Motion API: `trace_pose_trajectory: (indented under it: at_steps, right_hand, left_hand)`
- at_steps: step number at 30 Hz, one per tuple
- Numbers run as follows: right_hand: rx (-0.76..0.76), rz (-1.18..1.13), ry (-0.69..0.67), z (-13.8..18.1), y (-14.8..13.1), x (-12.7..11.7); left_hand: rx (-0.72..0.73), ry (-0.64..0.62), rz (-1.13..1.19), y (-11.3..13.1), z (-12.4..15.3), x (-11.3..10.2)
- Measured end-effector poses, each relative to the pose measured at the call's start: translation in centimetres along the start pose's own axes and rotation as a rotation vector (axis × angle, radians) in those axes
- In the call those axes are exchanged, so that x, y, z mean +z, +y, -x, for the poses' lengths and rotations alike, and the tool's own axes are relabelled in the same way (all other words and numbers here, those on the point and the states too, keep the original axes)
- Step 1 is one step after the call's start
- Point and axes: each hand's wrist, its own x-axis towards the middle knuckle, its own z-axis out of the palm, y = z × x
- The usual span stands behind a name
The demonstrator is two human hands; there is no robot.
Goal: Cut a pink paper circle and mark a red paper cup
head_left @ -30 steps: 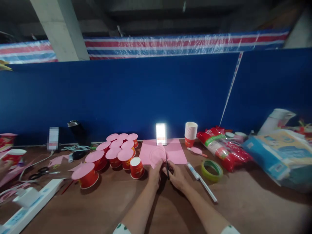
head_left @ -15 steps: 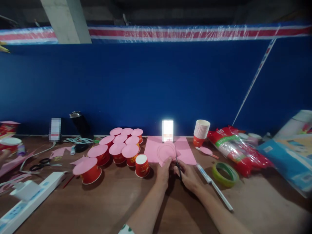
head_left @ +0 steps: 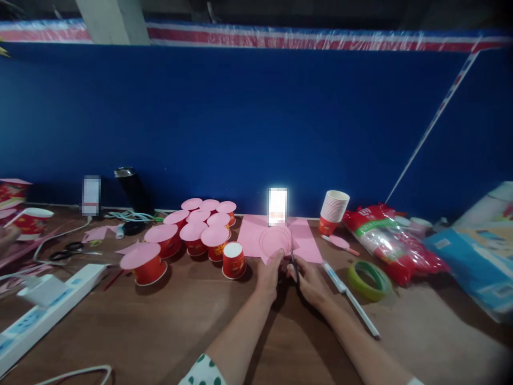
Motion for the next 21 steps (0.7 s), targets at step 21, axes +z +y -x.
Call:
trace_pose_trajectory:
  at_steps: [21]
  right_hand:
    - [0.009, 0.006, -0.024, 0.13, 0.15, 0.11]
  left_hand:
    - [-0.019, 0.027, 0.092, -0.12, 0.94, 0.78]
